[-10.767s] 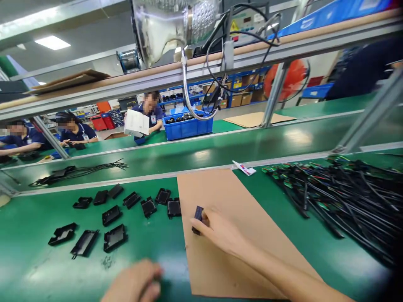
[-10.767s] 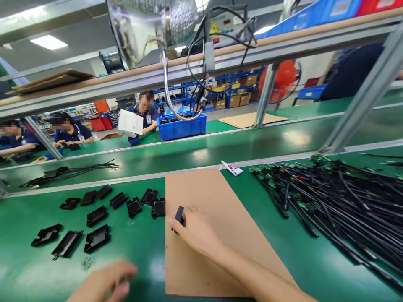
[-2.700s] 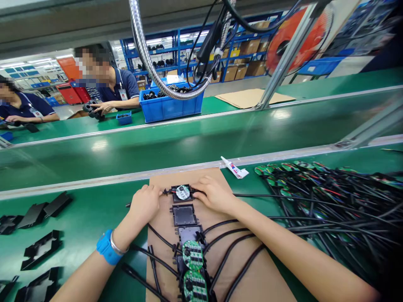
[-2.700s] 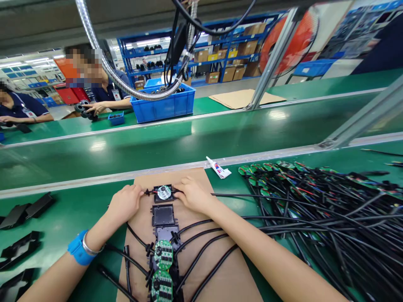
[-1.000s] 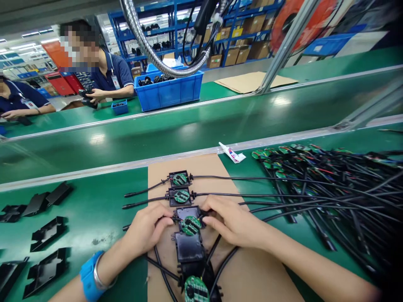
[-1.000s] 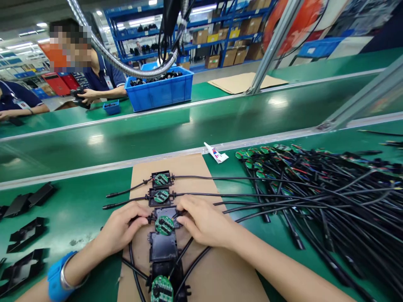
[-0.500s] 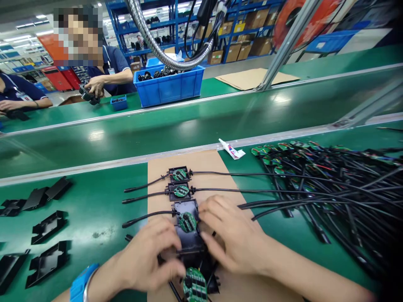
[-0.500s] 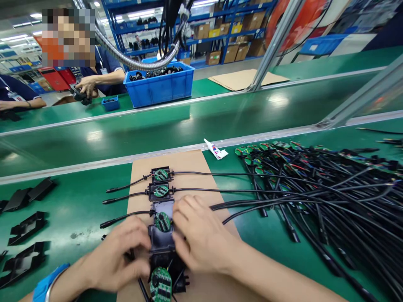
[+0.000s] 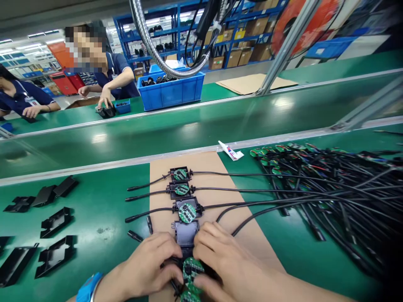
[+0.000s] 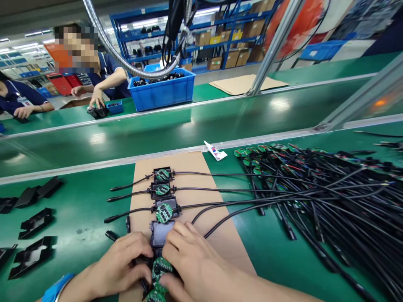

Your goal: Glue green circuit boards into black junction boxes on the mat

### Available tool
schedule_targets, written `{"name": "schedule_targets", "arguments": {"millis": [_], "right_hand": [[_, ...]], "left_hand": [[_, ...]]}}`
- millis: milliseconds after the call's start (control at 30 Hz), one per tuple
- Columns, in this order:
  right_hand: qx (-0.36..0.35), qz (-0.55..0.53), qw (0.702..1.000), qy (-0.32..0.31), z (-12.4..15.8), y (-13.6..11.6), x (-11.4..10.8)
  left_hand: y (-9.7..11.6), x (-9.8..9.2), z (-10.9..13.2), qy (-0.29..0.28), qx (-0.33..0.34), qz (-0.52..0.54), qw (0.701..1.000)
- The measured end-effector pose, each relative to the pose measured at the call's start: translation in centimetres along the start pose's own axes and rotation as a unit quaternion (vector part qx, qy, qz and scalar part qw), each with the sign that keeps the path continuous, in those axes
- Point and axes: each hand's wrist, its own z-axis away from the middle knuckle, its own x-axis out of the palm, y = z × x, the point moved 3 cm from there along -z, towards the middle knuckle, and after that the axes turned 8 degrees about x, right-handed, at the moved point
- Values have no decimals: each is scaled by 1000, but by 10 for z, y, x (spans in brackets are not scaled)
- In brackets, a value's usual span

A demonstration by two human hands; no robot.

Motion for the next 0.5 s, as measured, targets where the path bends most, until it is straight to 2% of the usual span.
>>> {"name": "schedule_targets", "arguments": {"millis": [167, 333, 433, 500], "right_hand": [[8, -2, 1000, 11, -3, -2, 18], [-39, 70, 997, 21, 2, -14, 28], [-31, 62, 997, 38, 5, -14, 13], [4, 14, 999, 46, 2, -4, -7]], "left_hand": [[-3, 5, 1, -6, -32, 28, 999], [-3, 4, 1, -22, -44, 71, 996], [-2, -6, -1, -11, -45, 97, 994], [-4, -15, -4, 40, -62, 85, 994]]}}
